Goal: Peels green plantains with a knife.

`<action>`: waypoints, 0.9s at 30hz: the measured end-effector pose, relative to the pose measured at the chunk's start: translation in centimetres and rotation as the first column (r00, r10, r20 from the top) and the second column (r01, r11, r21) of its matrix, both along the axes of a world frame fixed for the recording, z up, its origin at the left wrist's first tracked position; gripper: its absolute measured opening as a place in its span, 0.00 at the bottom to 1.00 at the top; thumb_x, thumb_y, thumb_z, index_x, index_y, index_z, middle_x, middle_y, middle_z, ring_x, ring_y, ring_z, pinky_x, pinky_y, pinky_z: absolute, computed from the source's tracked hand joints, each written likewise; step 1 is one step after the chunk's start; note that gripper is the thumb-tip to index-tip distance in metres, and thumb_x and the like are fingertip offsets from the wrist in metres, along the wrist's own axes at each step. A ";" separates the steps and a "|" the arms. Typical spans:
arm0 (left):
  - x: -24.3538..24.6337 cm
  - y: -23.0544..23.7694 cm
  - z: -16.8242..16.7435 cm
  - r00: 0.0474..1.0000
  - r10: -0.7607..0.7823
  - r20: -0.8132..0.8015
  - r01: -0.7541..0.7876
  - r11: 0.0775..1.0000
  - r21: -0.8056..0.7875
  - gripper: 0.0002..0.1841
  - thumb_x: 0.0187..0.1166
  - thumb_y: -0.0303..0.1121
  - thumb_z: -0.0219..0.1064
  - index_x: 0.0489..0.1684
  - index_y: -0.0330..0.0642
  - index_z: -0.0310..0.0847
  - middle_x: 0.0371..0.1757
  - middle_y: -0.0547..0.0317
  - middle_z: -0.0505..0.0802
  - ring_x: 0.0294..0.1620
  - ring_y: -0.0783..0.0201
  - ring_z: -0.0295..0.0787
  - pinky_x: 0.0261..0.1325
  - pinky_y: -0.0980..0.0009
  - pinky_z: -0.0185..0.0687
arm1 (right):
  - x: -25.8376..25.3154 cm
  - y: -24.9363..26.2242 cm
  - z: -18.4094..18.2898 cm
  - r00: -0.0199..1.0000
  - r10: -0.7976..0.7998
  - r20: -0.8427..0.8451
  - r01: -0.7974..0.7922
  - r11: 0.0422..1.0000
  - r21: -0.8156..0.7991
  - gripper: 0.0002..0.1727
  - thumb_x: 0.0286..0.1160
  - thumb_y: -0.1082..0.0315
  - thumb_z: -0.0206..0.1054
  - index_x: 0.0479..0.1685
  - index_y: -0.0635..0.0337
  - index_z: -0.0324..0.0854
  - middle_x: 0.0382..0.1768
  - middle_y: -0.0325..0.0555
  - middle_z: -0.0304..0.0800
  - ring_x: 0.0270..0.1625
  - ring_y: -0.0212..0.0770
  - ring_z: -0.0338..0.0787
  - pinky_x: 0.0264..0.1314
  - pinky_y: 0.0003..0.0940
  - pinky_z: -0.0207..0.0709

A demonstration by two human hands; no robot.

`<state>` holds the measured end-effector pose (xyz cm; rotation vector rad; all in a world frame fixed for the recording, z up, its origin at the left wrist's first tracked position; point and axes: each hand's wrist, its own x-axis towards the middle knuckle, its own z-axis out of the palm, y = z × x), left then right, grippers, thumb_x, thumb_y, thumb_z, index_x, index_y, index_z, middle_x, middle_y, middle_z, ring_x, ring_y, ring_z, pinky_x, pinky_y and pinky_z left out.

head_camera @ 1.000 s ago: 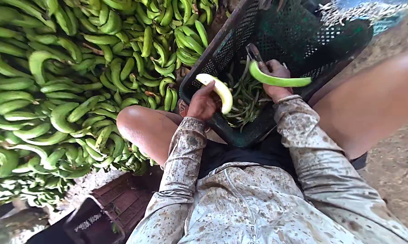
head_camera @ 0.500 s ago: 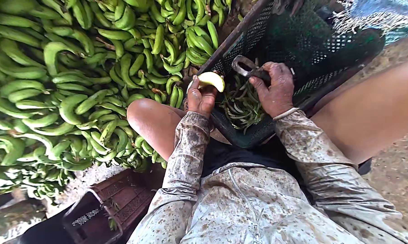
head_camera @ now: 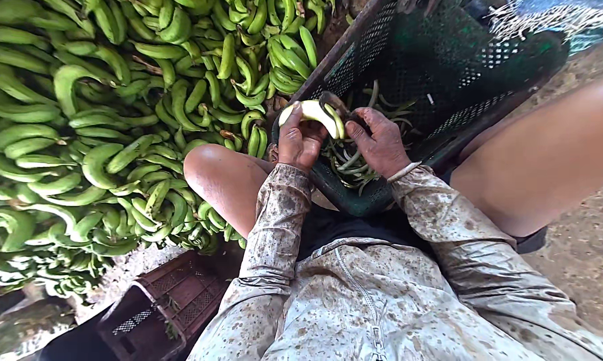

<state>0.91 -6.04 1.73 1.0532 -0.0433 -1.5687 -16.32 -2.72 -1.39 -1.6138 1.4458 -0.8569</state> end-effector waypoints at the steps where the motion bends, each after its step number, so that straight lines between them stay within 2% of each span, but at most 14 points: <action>1: 0.1 0.2 0.0 0.995 -0.102 0.015 0.102 0.994 -0.027 0.12 0.93 0.38 0.49 0.55 0.41 0.73 0.43 0.48 0.90 0.42 0.55 0.91 0.47 0.57 0.90 | -0.1 -0.1 0.1 1.000 -0.007 0.018 0.007 1.000 -0.002 0.25 0.90 0.53 0.57 0.68 0.65 0.83 0.63 0.58 0.90 0.65 0.46 0.90 0.74 0.42 0.78; 3: 0.5 0.3 0.1 0.964 -0.265 0.009 0.265 0.963 -0.052 0.15 0.94 0.42 0.48 0.56 0.41 0.74 0.45 0.47 0.90 0.45 0.53 0.91 0.51 0.53 0.89 | -0.5 -0.1 0.1 0.999 0.006 0.042 -0.004 0.999 -0.036 0.25 0.92 0.54 0.56 0.68 0.66 0.83 0.61 0.57 0.91 0.64 0.43 0.90 0.73 0.39 0.78; 4: 0.6 0.3 0.1 0.957 -0.291 0.015 0.292 0.956 -0.035 0.17 0.94 0.44 0.47 0.58 0.42 0.75 0.47 0.47 0.91 0.48 0.53 0.91 0.52 0.51 0.89 | -0.6 0.0 0.1 0.999 0.012 0.039 -0.010 0.999 -0.050 0.25 0.91 0.54 0.56 0.68 0.66 0.83 0.60 0.57 0.91 0.64 0.43 0.90 0.73 0.38 0.78; 7: -0.2 0.2 -0.5 0.976 -0.196 0.097 0.195 0.981 0.024 0.18 0.95 0.45 0.46 0.65 0.42 0.72 0.53 0.49 0.89 0.53 0.56 0.89 0.58 0.55 0.87 | -0.4 0.6 -0.3 0.999 0.045 -0.020 -0.046 0.998 -0.042 0.26 0.89 0.52 0.58 0.68 0.66 0.84 0.61 0.59 0.90 0.65 0.48 0.90 0.74 0.44 0.79; 10: -0.8 0.2 -1.3 0.984 -0.073 0.164 0.062 0.995 0.073 0.16 0.95 0.41 0.47 0.66 0.41 0.70 0.51 0.49 0.87 0.50 0.57 0.88 0.55 0.59 0.87 | 0.2 1.0 -0.7 0.992 0.098 -0.085 -0.099 0.995 -0.014 0.27 0.89 0.50 0.59 0.70 0.65 0.82 0.62 0.61 0.89 0.65 0.55 0.89 0.72 0.52 0.80; 14: 0.0 -0.4 -1.1 0.988 -0.066 0.137 0.052 0.993 0.102 0.13 0.94 0.38 0.48 0.63 0.41 0.69 0.46 0.48 0.87 0.45 0.55 0.89 0.50 0.58 0.89 | 0.0 1.1 -0.8 0.981 0.118 -0.157 -0.126 0.991 -0.039 0.28 0.87 0.48 0.62 0.69 0.64 0.83 0.60 0.61 0.89 0.62 0.57 0.90 0.67 0.55 0.82; 16: -0.1 -0.3 -1.1 0.980 -0.103 0.169 0.089 0.992 0.092 0.14 0.94 0.37 0.48 0.68 0.41 0.67 0.49 0.48 0.87 0.48 0.55 0.88 0.53 0.57 0.88 | 0.0 0.8 -0.6 0.980 0.110 -0.163 -0.113 0.994 -0.010 0.28 0.86 0.48 0.62 0.69 0.64 0.83 0.60 0.61 0.88 0.64 0.59 0.89 0.68 0.58 0.80; 18: -0.6 0.4 -1.0 0.935 -0.238 0.264 0.234 0.971 0.047 0.19 0.95 0.35 0.46 0.80 0.43 0.63 0.58 0.50 0.87 0.56 0.58 0.87 0.61 0.58 0.85 | -0.2 -0.1 -0.2 0.986 0.101 -0.129 -0.092 0.993 0.068 0.27 0.88 0.48 0.60 0.70 0.63 0.83 0.63 0.59 0.88 0.67 0.55 0.88 0.73 0.55 0.78; 19: -0.6 1.1 -1.0 0.878 -0.344 0.333 0.359 0.933 0.017 0.22 0.94 0.34 0.45 0.86 0.44 0.59 0.63 0.51 0.86 0.61 0.59 0.86 0.65 0.58 0.84 | -0.4 -0.7 0.0 0.990 0.096 -0.103 -0.084 0.990 0.115 0.27 0.89 0.49 0.59 0.69 0.63 0.83 0.64 0.58 0.89 0.68 0.52 0.88 0.75 0.52 0.77; 21: -0.3 2.4 -0.8 0.691 -0.559 0.459 0.631 0.776 -0.005 0.27 0.93 0.33 0.47 0.92 0.42 0.53 0.72 0.48 0.83 0.66 0.60 0.85 0.69 0.58 0.83 | -1.2 -2.1 0.4 0.995 0.064 -0.078 -0.047 0.977 0.207 0.25 0.91 0.50 0.57 0.67 0.62 0.84 0.61 0.57 0.91 0.66 0.50 0.89 0.75 0.51 0.76; 24: 0.5 3.9 -0.1 0.326 -0.765 0.556 0.925 0.379 -0.022 0.29 0.90 0.30 0.52 0.91 0.38 0.57 0.82 0.49 0.78 0.74 0.63 0.82 0.76 0.62 0.79 | -3.3 -4.3 0.0 0.995 0.005 -0.096 0.032 0.924 0.380 0.26 0.91 0.47 0.55 0.64 0.60 0.86 0.58 0.57 0.91 0.64 0.51 0.89 0.73 0.55 0.75; 25: 0.6 4.1 -0.3 0.291 -0.793 0.535 0.948 0.315 -0.049 0.29 0.90 0.30 0.52 0.91 0.38 0.56 0.84 0.49 0.76 0.76 0.62 0.80 0.79 0.62 0.77 | -3.9 -4.6 -0.3 0.995 -0.020 -0.094 0.057 0.911 0.409 0.26 0.90 0.46 0.56 0.64 0.59 0.86 0.58 0.56 0.91 0.63 0.50 0.88 0.72 0.55 0.75; 26: 0.6 4.2 -0.7 0.335 -0.792 0.510 0.934 0.352 -0.067 0.29 0.90 0.32 0.50 0.91 0.37 0.56 0.81 0.48 0.79 0.73 0.61 0.82 0.76 0.60 0.79 | -4.3 -4.5 -0.3 0.995 -0.049 -0.090 0.082 0.908 0.411 0.26 0.90 0.45 0.57 0.64 0.58 0.86 0.58 0.55 0.91 0.63 0.48 0.88 0.71 0.53 0.75; 27: 0.5 4.1 -1.2 0.436 -0.765 0.474 0.884 0.464 -0.063 0.27 0.91 0.33 0.48 0.90 0.38 0.58 0.74 0.48 0.84 0.66 0.59 0.86 0.70 0.58 0.83 | -4.6 -4.2 -0.1 0.994 -0.078 -0.082 0.104 0.917 0.385 0.26 0.90 0.46 0.58 0.65 0.58 0.85 0.58 0.53 0.91 0.62 0.46 0.88 0.71 0.51 0.76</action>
